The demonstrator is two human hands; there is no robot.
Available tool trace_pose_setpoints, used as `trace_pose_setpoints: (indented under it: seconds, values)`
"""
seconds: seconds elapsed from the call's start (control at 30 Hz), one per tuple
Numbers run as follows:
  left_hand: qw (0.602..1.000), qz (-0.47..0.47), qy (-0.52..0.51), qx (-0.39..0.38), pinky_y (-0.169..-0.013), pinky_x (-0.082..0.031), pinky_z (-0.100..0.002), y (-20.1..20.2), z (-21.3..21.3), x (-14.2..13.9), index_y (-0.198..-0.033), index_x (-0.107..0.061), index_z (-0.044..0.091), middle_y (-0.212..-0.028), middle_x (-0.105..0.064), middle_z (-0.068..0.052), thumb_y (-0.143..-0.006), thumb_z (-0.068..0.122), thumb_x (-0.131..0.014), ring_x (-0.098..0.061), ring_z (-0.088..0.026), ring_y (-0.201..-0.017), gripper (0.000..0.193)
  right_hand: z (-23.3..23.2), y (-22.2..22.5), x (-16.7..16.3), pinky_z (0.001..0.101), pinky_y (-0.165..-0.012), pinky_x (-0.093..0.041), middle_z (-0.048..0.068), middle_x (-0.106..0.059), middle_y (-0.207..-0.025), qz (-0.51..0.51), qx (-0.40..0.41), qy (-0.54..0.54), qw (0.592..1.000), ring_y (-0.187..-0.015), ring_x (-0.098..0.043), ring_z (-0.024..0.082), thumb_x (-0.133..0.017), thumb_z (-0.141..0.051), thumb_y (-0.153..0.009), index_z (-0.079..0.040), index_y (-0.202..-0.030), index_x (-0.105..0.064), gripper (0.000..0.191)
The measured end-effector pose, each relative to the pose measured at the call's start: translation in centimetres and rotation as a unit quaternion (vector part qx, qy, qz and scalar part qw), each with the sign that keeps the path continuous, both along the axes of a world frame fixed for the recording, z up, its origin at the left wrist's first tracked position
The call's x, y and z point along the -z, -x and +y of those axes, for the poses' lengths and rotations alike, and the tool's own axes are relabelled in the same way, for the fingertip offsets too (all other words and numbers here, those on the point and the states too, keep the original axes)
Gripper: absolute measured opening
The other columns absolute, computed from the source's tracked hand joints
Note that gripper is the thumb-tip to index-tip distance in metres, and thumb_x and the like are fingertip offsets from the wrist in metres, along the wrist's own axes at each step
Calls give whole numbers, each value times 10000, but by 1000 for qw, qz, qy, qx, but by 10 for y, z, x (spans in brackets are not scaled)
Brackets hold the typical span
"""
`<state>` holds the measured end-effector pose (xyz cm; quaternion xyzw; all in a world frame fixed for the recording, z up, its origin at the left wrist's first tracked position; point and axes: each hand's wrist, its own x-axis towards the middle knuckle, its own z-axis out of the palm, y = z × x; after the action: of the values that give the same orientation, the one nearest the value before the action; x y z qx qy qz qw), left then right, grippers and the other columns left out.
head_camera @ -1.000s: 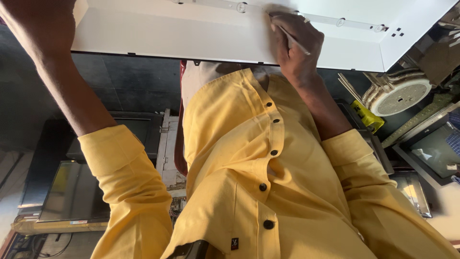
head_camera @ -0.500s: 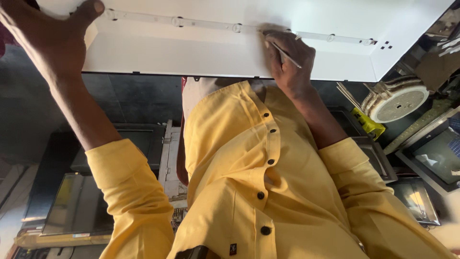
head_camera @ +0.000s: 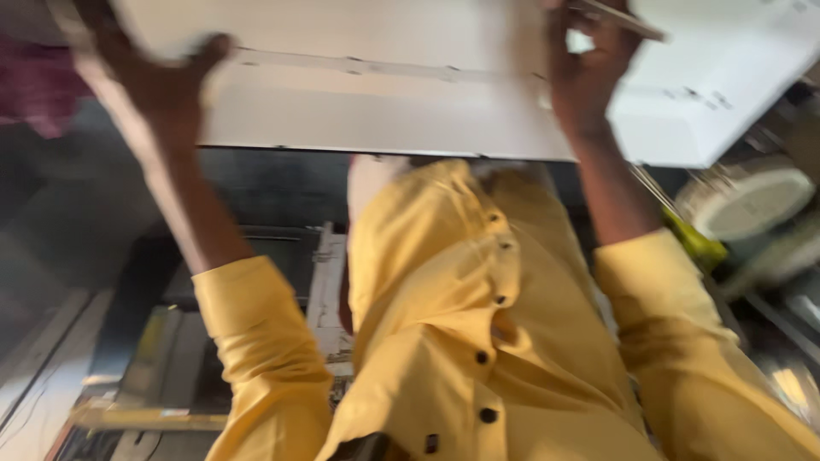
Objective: The person tests the wiring of a disassembled light fixture using multimeter probes, touching the probes to terminals and components inside the fixture. They then press an LED strip into the fixture housing, mark the housing with a pen, and finish by turning the dial on a multimeter on the workbench.
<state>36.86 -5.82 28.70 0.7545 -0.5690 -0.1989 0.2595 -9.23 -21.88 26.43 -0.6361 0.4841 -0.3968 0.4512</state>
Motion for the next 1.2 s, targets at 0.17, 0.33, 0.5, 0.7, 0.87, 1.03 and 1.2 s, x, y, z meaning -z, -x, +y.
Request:
trace_pose_setpoints:
  seconds: [0.17,0.33,0.5,0.7,0.87,1.03,1.2]
  values:
    - [984,147,-2,-103,-1051,-604,-428,15,-29,-27,-1581,-290,16,-1352,-701,-186,-815,173,-1084,-745,-341,-1196,1115,-26,-23,-24,255,-825,-576,125,-643,-1226,-10,-51,12,999,-1101,-742,217,-622,76,-1153,25,-1275,-564,145]
    - [990,116,-6,-85,-1003,-614,-442,18,-44,-47,-1493,-372,59,-1311,-689,-206,-847,130,-1032,-732,-368,-1157,926,-32,-31,-45,259,-868,-596,164,-685,-1219,18,-62,3,998,-1109,-751,219,-632,28,-1218,37,-1257,-536,104]
    - [986,154,1,-67,-1004,-616,-438,18,-45,-55,-1479,-337,87,-1267,-689,-163,-898,130,-957,-733,-329,-1169,851,-30,-28,-44,237,-849,-565,163,-716,-1219,31,-48,-30,998,-1098,-756,213,-653,7,-1211,26,-1258,-545,120]
    - [981,-123,11,-152,-1187,-442,-495,18,-55,-58,-1547,-321,116,-1419,-521,-229,-978,271,-949,-484,-370,-1371,862,-34,-25,-38,253,-873,-587,154,-656,-1220,5,-53,11,999,-1147,-723,198,-644,1,-1185,29,-1253,-564,109]
    - [996,-80,30,-5,-1245,-423,-471,90,-91,-44,-1556,-449,140,-1574,-456,-133,-1111,240,-852,-455,-360,-1488,609,-36,-16,-27,194,-780,-530,125,-722,-1190,20,-32,1,999,-1024,-724,131,-670,1,-1171,6,-1242,-604,97]
    - [979,20,12,204,-1206,-404,-486,193,-139,-37,-1594,-444,113,-1620,-404,-125,-1103,216,-729,-434,-356,-1454,577,-39,-19,-30,233,-859,-603,108,-732,-1164,38,-37,11,999,-1076,-740,147,-676,31,-1155,14,-1234,-645,86]
    - [977,45,-21,209,-1182,-392,-492,232,-157,-37,-1573,-440,50,-1610,-388,-108,-1045,176,-725,-429,-333,-1453,613,-47,-29,-44,289,-921,-631,130,-719,-1153,42,-44,41,997,-1072,-752,178,-668,90,-1118,30,-1228,-641,129]
